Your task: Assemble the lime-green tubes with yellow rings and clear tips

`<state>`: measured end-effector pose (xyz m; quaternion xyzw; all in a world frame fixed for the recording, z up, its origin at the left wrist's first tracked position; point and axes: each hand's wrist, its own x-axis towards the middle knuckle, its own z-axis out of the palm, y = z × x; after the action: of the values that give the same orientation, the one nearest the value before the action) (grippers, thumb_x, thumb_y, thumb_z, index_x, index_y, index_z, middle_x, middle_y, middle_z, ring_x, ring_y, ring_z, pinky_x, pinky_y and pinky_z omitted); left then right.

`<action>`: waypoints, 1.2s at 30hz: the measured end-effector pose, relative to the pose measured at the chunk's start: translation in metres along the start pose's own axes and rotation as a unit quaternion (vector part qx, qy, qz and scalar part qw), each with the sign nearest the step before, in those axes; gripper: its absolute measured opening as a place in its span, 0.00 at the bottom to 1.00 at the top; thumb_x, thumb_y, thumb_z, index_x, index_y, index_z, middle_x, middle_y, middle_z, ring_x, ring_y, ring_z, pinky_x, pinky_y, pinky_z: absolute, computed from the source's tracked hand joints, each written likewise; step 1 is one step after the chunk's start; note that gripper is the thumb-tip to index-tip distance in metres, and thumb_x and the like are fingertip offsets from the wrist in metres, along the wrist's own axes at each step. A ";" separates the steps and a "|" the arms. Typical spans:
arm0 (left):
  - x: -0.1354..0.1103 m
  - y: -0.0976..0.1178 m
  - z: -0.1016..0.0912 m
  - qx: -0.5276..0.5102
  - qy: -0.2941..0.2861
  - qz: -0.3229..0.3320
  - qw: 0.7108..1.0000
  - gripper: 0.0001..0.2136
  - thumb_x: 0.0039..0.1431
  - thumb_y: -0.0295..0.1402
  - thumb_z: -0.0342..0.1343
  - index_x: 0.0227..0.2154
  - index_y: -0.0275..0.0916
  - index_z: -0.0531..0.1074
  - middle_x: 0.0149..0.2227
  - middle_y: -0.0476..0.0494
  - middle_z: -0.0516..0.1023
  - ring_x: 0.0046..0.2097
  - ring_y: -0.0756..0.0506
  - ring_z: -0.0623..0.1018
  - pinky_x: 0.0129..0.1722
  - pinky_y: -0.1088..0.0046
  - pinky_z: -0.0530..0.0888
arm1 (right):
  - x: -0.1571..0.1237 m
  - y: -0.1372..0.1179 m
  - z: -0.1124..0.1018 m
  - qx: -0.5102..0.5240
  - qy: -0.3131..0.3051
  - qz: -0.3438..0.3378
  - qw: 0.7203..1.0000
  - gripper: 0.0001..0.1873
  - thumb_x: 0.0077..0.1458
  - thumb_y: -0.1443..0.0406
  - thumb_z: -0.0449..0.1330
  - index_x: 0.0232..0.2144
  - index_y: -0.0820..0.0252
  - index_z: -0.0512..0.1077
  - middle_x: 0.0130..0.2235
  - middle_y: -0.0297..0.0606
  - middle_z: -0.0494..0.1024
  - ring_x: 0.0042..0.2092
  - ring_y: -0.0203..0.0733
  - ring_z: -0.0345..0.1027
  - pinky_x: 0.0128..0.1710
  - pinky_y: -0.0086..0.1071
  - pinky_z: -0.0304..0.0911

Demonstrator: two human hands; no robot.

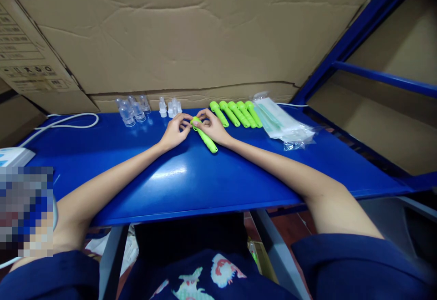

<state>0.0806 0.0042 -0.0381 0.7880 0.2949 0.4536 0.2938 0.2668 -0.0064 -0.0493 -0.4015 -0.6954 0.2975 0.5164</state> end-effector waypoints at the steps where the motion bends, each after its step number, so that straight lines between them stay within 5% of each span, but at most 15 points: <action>1: 0.000 0.000 0.000 -0.003 0.000 -0.005 1.000 0.10 0.56 0.25 0.56 0.42 0.35 0.72 0.47 0.40 0.76 0.40 0.50 0.81 0.38 0.75 0.76 | 0.000 0.000 0.000 0.000 0.000 0.000 1.000 0.27 0.51 0.42 0.65 0.41 0.54 0.65 0.37 0.34 0.73 0.34 0.38 0.71 0.37 0.35 0.70; 16: 0.003 -0.003 -0.006 -0.094 -0.044 -0.096 0.990 0.12 0.53 0.23 0.57 0.42 0.34 0.73 0.33 0.46 0.80 0.38 0.47 0.82 0.43 0.71 0.77 | -0.002 -0.003 -0.003 -0.010 -0.035 0.012 0.999 0.27 0.52 0.42 0.64 0.40 0.54 0.64 0.35 0.32 0.72 0.31 0.36 0.69 0.32 0.31 0.66; 28: 0.003 -0.007 -0.004 -0.086 -0.045 -0.065 0.993 0.16 0.51 0.21 0.56 0.44 0.36 0.73 0.49 0.40 0.74 0.42 0.50 0.81 0.41 0.74 0.76 | -0.002 -0.002 -0.003 -0.011 -0.037 0.012 0.999 0.28 0.53 0.40 0.62 0.41 0.54 0.63 0.36 0.32 0.71 0.30 0.34 0.67 0.30 0.30 0.63; 36: 0.003 -0.009 -0.004 -0.089 -0.045 -0.064 0.993 0.16 0.52 0.23 0.57 0.45 0.36 0.73 0.48 0.42 0.76 0.40 0.52 0.79 0.41 0.76 0.76 | -0.001 0.000 -0.003 -0.009 -0.041 -0.001 0.999 0.28 0.54 0.41 0.62 0.42 0.55 0.64 0.36 0.32 0.69 0.28 0.32 0.64 0.29 0.29 0.61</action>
<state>0.0770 0.0132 -0.0412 0.7578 0.2898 0.4222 0.4044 0.2697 -0.0073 -0.0488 -0.3930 -0.7190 0.3067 0.4843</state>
